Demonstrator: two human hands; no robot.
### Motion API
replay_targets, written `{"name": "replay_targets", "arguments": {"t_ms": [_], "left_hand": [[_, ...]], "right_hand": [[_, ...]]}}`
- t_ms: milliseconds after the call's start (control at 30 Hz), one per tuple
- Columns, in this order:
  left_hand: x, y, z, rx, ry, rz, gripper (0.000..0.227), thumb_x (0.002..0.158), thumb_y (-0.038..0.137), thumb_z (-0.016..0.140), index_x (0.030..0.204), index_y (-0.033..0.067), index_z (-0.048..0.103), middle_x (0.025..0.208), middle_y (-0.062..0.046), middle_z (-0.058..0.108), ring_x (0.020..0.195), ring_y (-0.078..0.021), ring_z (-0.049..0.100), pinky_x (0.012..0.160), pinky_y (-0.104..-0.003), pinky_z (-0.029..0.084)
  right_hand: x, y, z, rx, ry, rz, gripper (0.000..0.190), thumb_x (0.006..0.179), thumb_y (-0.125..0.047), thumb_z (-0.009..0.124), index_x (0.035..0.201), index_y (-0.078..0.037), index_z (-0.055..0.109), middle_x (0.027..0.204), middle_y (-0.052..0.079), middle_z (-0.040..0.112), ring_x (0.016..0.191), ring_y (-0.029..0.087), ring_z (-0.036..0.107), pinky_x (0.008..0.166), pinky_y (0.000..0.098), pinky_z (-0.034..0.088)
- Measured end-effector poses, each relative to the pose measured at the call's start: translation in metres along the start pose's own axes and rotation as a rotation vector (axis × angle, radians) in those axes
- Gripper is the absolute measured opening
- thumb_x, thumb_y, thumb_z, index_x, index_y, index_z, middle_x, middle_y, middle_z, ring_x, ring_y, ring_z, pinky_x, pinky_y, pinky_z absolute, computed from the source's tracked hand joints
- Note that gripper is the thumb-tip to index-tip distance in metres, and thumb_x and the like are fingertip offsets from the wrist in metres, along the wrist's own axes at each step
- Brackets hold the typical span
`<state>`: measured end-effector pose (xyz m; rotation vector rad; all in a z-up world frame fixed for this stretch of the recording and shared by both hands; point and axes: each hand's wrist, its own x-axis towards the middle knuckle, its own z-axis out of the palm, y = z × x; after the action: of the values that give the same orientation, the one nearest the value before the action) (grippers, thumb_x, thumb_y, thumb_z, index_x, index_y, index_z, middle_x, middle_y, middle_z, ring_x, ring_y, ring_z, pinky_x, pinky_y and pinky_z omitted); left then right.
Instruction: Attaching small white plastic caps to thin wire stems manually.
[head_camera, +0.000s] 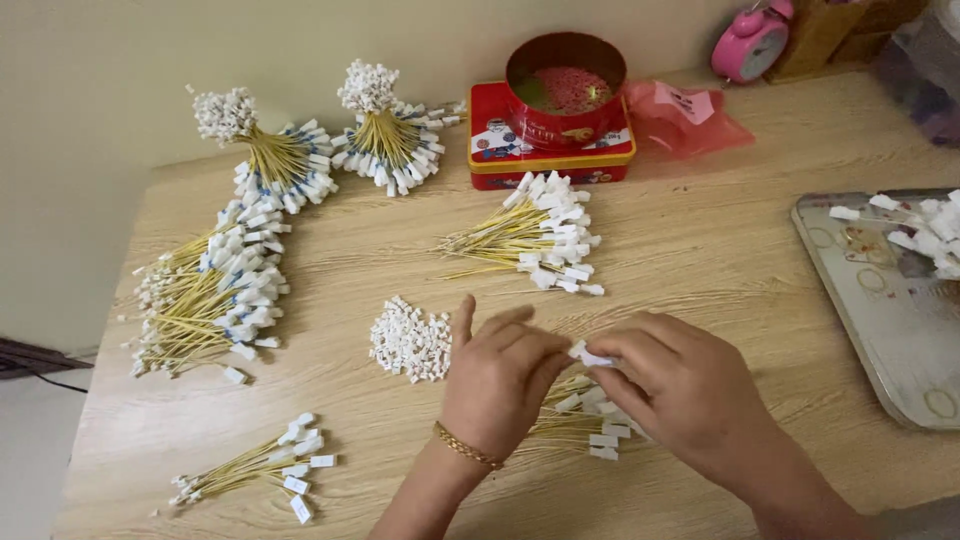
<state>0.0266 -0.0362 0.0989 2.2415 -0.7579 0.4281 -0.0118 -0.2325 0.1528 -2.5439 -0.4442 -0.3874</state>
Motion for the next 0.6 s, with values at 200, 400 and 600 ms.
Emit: {"name": "replay_targets", "arguments": {"t_ms": [200, 400, 600], "left_hand": [[-0.018, -0.029, -0.018, -0.143, -0.154, -0.159, 0.01, 0.09, 0.024, 0.076, 0.093, 0.0148, 0.079, 0.082, -0.003, 0.073, 0.084, -0.0234, 0.068, 0.103, -0.045, 0.045], [-0.041, -0.048, -0.026, -0.395, -0.122, -0.512, 0.013, 0.092, 0.019, 0.073, 0.095, 0.0069, 0.078, 0.081, -0.006, 0.074, 0.077, -0.0172, 0.07, 0.072, -0.033, 0.056], [-0.044, -0.04, -0.017, -0.414, -0.075, -0.498, 0.016, 0.093, 0.019, 0.071, 0.097, 0.0053, 0.079, 0.082, -0.005, 0.074, 0.077, -0.0139, 0.068, 0.069, -0.03, 0.056]], "right_hand": [[-0.005, 0.032, -0.004, 0.108, -0.119, 0.165, 0.021, 0.083, -0.025, 0.077, 0.098, -0.011, 0.075, 0.089, 0.003, 0.077, 0.079, 0.016, 0.07, 0.068, 0.0307, 0.055], [0.011, 0.035, -0.003, 0.118, -0.123, 0.252, 0.026, 0.083, -0.029, 0.078, 0.103, -0.011, 0.076, 0.098, 0.003, 0.077, 0.088, 0.016, 0.075, 0.078, 0.0333, 0.06], [0.029, 0.012, 0.05, -0.009, 0.109, -0.418, 0.022, 0.09, -0.029, 0.068, 0.105, -0.013, 0.07, 0.113, 0.008, 0.072, 0.102, 0.022, 0.068, 0.085, 0.0345, 0.054]]}}
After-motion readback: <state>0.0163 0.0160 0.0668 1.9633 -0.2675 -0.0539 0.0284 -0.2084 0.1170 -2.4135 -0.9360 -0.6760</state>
